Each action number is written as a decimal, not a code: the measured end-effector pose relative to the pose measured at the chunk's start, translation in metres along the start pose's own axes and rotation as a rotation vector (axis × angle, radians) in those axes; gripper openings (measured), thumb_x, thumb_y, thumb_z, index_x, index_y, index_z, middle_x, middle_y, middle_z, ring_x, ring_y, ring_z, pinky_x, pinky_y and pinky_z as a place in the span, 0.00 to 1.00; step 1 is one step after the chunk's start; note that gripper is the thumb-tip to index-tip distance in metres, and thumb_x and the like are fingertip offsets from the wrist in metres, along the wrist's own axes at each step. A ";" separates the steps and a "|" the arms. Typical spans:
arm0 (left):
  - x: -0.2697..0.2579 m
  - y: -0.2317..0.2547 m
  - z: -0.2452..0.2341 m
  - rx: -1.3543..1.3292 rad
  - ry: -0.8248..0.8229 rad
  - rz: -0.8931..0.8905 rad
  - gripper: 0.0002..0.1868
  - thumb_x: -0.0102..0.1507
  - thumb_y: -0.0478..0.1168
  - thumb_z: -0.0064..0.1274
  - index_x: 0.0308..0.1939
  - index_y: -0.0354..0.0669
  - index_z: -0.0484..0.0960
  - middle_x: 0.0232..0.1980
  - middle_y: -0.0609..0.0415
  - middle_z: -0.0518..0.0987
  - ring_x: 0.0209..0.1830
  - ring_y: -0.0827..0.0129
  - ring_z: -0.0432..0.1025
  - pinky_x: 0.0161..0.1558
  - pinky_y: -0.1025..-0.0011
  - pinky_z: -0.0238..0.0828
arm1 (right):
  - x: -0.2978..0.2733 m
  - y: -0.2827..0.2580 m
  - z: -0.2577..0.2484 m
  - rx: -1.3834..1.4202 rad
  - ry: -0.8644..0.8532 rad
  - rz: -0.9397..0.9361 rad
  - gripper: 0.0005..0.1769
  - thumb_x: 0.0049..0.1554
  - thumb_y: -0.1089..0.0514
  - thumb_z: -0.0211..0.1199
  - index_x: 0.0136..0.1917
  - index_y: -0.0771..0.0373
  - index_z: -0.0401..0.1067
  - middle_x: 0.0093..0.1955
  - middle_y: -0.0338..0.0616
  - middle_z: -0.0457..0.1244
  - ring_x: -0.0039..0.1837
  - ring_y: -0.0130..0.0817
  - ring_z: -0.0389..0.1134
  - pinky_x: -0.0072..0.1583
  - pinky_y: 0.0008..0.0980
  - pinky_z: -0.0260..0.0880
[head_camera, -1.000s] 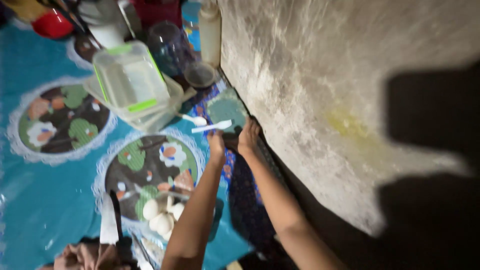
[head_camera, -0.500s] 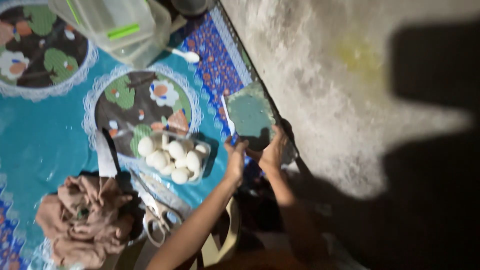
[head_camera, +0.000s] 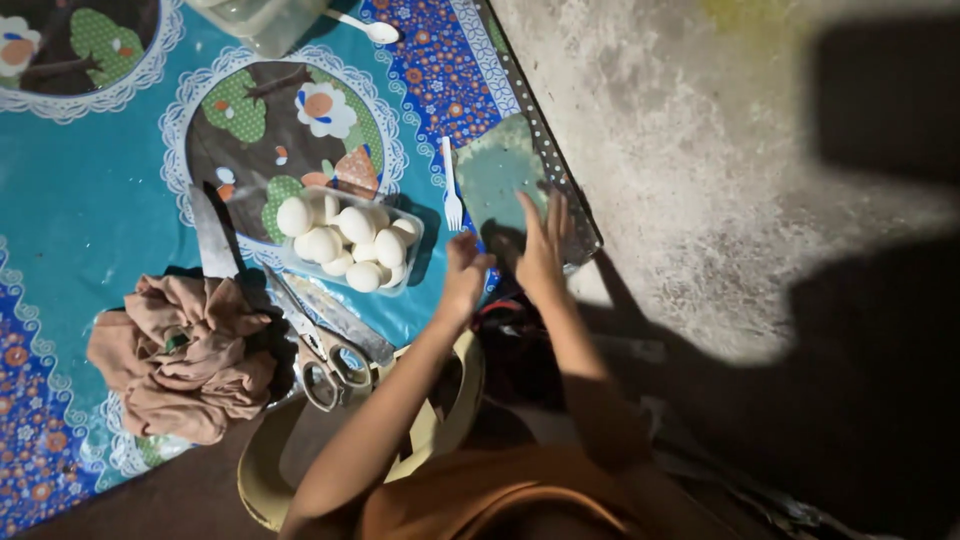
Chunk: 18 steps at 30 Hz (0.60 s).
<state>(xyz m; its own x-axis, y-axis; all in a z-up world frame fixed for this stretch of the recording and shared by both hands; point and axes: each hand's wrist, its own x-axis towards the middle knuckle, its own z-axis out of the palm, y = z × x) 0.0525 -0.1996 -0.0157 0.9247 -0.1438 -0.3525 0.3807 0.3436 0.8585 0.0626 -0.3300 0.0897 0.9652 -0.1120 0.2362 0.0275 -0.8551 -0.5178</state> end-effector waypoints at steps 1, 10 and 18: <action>-0.002 0.012 -0.003 -0.002 0.007 0.002 0.34 0.64 0.34 0.50 0.71 0.35 0.53 0.73 0.38 0.63 0.75 0.56 0.57 0.71 0.61 0.56 | 0.012 0.000 0.005 0.003 -0.005 -0.006 0.48 0.46 0.54 0.76 0.75 0.60 0.58 0.76 0.67 0.48 0.79 0.66 0.45 0.76 0.59 0.43; -0.007 0.069 -0.023 0.278 0.165 0.193 0.21 0.61 0.31 0.50 0.59 0.34 0.73 0.55 0.45 0.77 0.56 0.60 0.71 0.61 0.64 0.69 | 0.104 -0.015 0.077 -0.103 -0.208 -0.395 0.16 0.52 0.64 0.67 0.48 0.44 0.83 0.83 0.54 0.48 0.85 0.54 0.41 0.80 0.59 0.38; -0.015 0.093 -0.018 0.143 0.094 0.198 0.18 0.62 0.27 0.43 0.55 0.35 0.76 0.54 0.52 0.79 0.48 0.72 0.69 0.50 0.73 0.68 | 0.106 -0.024 0.109 -0.363 -0.220 -0.341 0.06 0.55 0.58 0.61 0.46 0.57 0.78 0.81 0.58 0.47 0.83 0.56 0.37 0.74 0.75 0.29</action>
<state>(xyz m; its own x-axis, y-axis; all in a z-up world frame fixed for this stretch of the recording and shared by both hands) 0.0741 -0.1483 0.0626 0.9798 0.0025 -0.1998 0.1943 0.2209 0.9557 0.1925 -0.2666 0.0377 0.9499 0.2778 0.1431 0.2948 -0.9486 -0.1153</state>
